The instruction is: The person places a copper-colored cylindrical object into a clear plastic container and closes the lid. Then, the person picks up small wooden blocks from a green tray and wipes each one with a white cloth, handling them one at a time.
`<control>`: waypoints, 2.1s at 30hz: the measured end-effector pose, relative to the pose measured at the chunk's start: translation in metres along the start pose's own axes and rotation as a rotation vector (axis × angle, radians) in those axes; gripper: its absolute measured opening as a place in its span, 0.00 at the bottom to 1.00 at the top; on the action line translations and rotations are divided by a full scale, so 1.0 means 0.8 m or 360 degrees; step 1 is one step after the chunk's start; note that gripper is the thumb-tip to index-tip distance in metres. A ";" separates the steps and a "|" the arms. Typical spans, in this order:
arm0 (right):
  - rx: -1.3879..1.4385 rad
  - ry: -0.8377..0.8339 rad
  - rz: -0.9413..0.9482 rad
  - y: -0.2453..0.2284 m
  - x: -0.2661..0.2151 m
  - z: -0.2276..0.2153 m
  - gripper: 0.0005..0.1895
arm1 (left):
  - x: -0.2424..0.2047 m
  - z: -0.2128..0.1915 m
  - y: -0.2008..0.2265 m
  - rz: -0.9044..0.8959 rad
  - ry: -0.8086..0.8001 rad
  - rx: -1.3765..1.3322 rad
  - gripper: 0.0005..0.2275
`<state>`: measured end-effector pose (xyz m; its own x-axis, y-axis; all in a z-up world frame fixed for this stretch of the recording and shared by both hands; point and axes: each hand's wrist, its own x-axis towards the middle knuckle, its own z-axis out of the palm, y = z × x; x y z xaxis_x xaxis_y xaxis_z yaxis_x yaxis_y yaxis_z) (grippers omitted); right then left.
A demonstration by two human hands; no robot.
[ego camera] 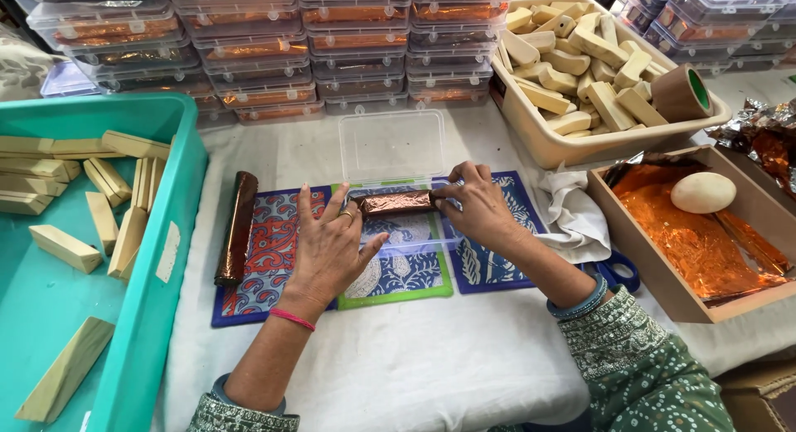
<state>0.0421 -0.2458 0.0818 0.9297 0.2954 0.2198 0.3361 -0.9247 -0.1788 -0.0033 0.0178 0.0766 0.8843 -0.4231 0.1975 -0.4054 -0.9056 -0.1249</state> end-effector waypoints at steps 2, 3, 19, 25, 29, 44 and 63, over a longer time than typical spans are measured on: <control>0.0026 -0.0017 0.0037 0.007 0.003 0.012 0.14 | 0.005 -0.005 0.001 0.0014 -0.0046 -0.0005 0.35; 0.0048 -0.0036 0.0070 0.011 0.005 0.019 0.13 | 0.008 -0.008 0.001 0.0023 -0.0090 -0.0012 0.36; 0.0167 -0.0049 0.0136 0.009 0.000 0.010 0.15 | -0.011 0.042 -0.002 -0.0226 0.0561 -0.0759 0.30; -0.0039 0.0027 0.0031 0.000 -0.004 -0.011 0.15 | 0.005 0.110 -0.012 -0.0712 0.0679 -0.1578 0.21; 0.0177 0.0382 -0.0408 -0.055 0.007 -0.032 0.13 | 0.007 0.126 -0.011 -0.0655 0.0752 -0.1500 0.19; -0.0118 -0.0006 -0.1588 -0.314 0.161 0.093 0.19 | 0.029 0.207 -0.004 -0.0307 0.0938 -0.0921 0.19; 0.0695 -0.0530 -0.1063 -0.132 0.094 -0.114 0.25 | 0.001 0.102 -0.010 -0.0512 0.0611 -0.1340 0.16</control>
<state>0.0627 -0.1481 0.2049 0.4895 0.8623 0.1300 0.7921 -0.3773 -0.4798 0.0198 0.0271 -0.0015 0.9065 0.0017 0.4223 -0.3229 -0.6416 0.6957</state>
